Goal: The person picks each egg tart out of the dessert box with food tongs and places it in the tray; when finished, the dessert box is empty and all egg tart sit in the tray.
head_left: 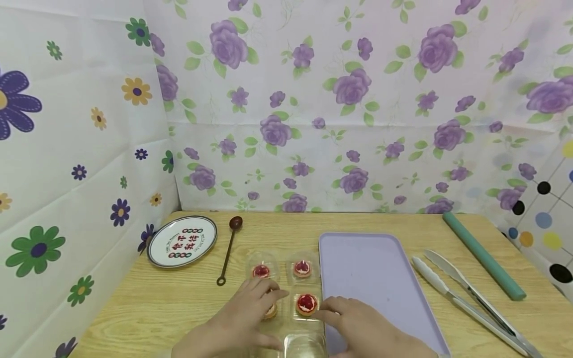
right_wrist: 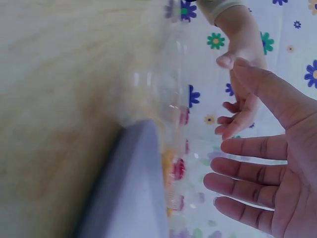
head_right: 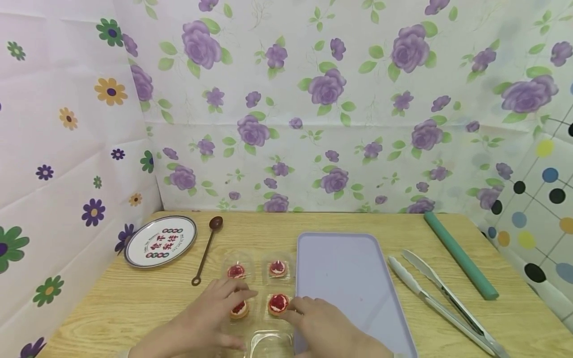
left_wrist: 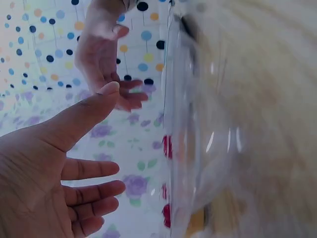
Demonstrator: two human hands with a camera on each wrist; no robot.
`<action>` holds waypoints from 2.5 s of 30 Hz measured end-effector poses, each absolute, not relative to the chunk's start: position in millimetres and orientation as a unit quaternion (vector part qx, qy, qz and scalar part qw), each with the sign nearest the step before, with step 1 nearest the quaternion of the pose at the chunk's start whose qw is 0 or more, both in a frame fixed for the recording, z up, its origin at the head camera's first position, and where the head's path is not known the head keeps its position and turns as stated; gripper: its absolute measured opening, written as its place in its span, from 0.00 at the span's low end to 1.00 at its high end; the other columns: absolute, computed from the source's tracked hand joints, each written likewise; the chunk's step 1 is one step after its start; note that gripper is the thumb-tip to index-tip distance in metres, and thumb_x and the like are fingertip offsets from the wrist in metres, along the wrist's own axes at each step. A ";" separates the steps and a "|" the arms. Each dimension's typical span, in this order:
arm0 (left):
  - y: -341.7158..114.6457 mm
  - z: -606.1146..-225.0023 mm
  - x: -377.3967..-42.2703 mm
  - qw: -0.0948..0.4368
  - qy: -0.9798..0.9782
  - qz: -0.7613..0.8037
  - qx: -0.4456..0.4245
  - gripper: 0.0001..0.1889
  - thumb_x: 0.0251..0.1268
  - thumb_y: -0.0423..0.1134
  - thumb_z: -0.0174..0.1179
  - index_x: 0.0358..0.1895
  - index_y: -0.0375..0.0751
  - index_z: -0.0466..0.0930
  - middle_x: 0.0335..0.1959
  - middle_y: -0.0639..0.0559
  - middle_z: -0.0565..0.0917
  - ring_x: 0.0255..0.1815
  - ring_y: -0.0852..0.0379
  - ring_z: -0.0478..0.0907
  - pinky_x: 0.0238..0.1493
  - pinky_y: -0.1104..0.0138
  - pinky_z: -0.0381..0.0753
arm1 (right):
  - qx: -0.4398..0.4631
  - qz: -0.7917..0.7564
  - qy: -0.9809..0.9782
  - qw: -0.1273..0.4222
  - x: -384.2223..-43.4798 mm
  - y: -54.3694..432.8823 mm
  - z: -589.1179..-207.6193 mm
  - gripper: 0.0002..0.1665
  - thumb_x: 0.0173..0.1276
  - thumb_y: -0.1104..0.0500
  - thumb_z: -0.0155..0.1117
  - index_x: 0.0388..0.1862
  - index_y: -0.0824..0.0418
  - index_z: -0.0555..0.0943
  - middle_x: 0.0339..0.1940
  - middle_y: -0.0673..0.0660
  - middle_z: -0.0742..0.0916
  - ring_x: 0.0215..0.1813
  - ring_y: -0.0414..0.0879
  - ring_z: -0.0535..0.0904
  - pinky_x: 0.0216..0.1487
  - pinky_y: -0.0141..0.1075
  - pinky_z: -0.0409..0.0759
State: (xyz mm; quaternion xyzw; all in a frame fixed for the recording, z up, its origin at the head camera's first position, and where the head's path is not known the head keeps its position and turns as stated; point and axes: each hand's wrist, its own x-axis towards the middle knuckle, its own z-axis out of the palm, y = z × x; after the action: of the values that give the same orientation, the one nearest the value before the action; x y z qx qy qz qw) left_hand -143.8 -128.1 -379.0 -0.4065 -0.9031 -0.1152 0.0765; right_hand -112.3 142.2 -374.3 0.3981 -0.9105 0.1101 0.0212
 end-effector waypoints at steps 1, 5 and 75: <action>-129.3 -377.4 -147.0 0.074 -0.905 -0.124 -0.399 0.42 0.39 0.63 0.72 0.60 0.45 0.75 0.51 0.57 0.74 0.55 0.58 0.69 0.59 0.57 0.72 | 0.395 0.115 -0.911 0.019 -112.5 142.0 -371.2 0.44 0.57 0.25 0.57 0.59 0.55 0.78 0.51 0.47 0.82 0.50 0.40 0.79 0.48 0.38 0.81; -136.7 -375.5 -161.4 0.086 -0.908 -0.162 -0.376 0.39 0.40 0.57 0.74 0.59 0.46 0.75 0.50 0.56 0.76 0.55 0.56 0.71 0.59 0.55 0.74 | 0.399 0.113 -0.908 0.050 -116.0 140.9 -361.0 0.41 0.56 0.29 0.63 0.59 0.56 0.78 0.51 0.47 0.82 0.50 0.41 0.79 0.49 0.39 0.82; -190.0 -438.2 -243.5 0.079 -0.947 -0.222 -0.218 0.38 0.37 0.57 0.76 0.54 0.41 0.78 0.46 0.53 0.81 0.51 0.52 0.73 0.55 0.56 0.68 | 0.331 0.047 -0.938 -0.085 -260.5 10.2 -379.3 0.44 0.57 0.34 0.67 0.69 0.52 0.70 0.68 0.51 0.76 0.69 0.49 0.69 0.71 0.47 0.68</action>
State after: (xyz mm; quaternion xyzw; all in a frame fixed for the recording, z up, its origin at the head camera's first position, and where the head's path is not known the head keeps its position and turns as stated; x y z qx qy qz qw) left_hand -243.5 -190.0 -438.2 -0.2181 -0.9471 -0.2219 0.0788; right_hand -260.5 10.2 -379.3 0.3314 -0.9384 0.0472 -0.0853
